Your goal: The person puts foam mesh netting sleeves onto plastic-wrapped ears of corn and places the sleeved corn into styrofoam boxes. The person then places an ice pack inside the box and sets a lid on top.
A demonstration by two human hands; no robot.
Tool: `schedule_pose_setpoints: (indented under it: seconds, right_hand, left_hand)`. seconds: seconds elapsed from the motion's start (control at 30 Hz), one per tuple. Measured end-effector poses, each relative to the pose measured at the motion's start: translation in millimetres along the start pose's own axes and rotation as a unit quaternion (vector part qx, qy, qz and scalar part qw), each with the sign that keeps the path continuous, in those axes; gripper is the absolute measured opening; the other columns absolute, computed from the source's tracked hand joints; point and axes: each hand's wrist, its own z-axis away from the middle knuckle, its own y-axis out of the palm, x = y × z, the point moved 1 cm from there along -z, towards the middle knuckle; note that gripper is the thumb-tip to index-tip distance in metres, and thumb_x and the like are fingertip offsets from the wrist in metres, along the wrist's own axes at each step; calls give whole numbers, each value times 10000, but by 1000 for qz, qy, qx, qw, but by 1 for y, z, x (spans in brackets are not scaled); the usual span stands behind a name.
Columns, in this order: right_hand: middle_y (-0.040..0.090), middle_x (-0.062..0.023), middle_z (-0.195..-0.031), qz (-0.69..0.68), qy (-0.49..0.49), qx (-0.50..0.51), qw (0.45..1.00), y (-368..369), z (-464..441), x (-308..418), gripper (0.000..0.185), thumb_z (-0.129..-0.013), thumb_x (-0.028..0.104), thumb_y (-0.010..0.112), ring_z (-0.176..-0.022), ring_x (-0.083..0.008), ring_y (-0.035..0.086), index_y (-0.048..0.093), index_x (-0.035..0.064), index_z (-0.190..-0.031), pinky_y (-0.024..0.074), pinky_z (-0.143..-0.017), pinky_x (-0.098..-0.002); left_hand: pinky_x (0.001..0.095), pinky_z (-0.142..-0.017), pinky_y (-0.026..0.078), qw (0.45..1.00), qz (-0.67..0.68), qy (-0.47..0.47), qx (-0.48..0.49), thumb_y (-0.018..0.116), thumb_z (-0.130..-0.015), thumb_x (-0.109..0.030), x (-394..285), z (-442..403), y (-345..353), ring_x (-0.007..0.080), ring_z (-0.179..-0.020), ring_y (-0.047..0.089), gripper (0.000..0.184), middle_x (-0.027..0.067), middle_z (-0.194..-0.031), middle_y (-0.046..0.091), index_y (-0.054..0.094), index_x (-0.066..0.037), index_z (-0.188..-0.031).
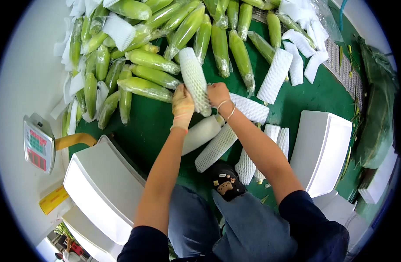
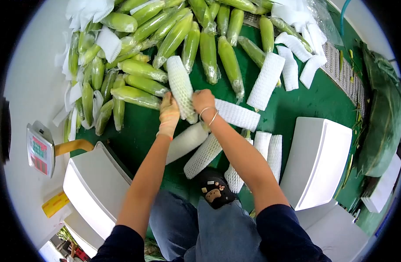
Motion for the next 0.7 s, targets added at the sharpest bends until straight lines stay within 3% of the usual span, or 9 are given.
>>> schedule_pose_setpoints:
  seconds: [0.03,0.07,0.1,0.23,0.3,0.5,0.6,0.63,0.7]
  right_hand:
    - [631,-172,-703,-2,-32,35,999,-3,18,14,327,-833,224,507,-539,-238,624,614,-82,-787,485,-447,-347]
    - [632,-163,-703,-20,-25,107,994,-5,38,24,332,-843,223,498,-553,-222,623,610,-86,-801,493,-486,-348]
    - [632,-154,-703,-35,-20,178,983,-9,53,32,337,-853,222,488,-567,-205,622,607,-91,-815,500,-525,-350]
    - [617,-180,-699,10,-147,276,950,-39,65,34,249,-806,186,522,-657,-333,611,641,-32,-818,497,-629,-364]
    - [584,-128,-813,230,-427,-119,866,-56,47,20,209,-765,114,570,-785,-298,603,646,42,-946,495,-683,-354]
    - [530,-134,-1009,422,-376,69,822,-83,35,-9,478,-677,-26,595,-920,-336,574,559,147,-1122,487,-767,-403]
    - [598,-113,-959,172,-368,-57,912,-144,56,24,423,-737,-47,615,-848,-275,610,546,97,-1129,501,-748,-352]
    - [608,-59,-917,-11,-258,-5,966,-164,62,32,377,-779,-27,635,-808,-173,611,545,91,-1125,501,-705,-301]
    - [606,-18,-908,-244,-149,96,954,-188,83,53,273,-828,21,640,-812,-91,587,558,87,-1081,496,-685,-254]
  left_hand:
    - [411,-933,398,975,222,7,-17,413,-937,-368,50,-13,26,331,-1083,527,462,183,-1168,571,522,5,-1188]
    - [396,-916,421,865,480,-106,103,420,-938,-418,27,-2,0,303,-1078,539,522,172,-1172,567,502,19,-1211]
    - [382,-898,444,662,689,-210,208,428,-938,-468,-10,15,-36,274,-1073,552,586,161,-1176,563,483,34,-1235]
    - [351,-773,519,749,585,-124,285,555,-881,-397,-41,48,-98,264,-941,615,626,176,-1171,563,402,27,-1315]
    - [345,-819,500,786,517,-139,309,630,-802,-292,-30,58,-110,252,-1007,592,670,162,-1180,555,376,35,-1330]
    - [290,-977,377,885,333,-90,314,730,-717,-180,-33,124,-112,209,-1131,484,840,151,-1278,484,284,66,-1385]
    - [295,-929,420,928,180,-96,311,777,-701,-264,-37,169,-91,235,-1091,544,774,196,-1171,568,414,45,-1312]
    - [304,-903,440,938,104,-107,313,778,-706,-275,-44,175,-88,253,-1057,578,702,208,-1111,604,485,37,-1262]
    - [316,-877,453,953,74,-9,295,760,-730,-283,-51,170,-85,261,-1013,600,607,210,-1055,622,537,31,-1200]
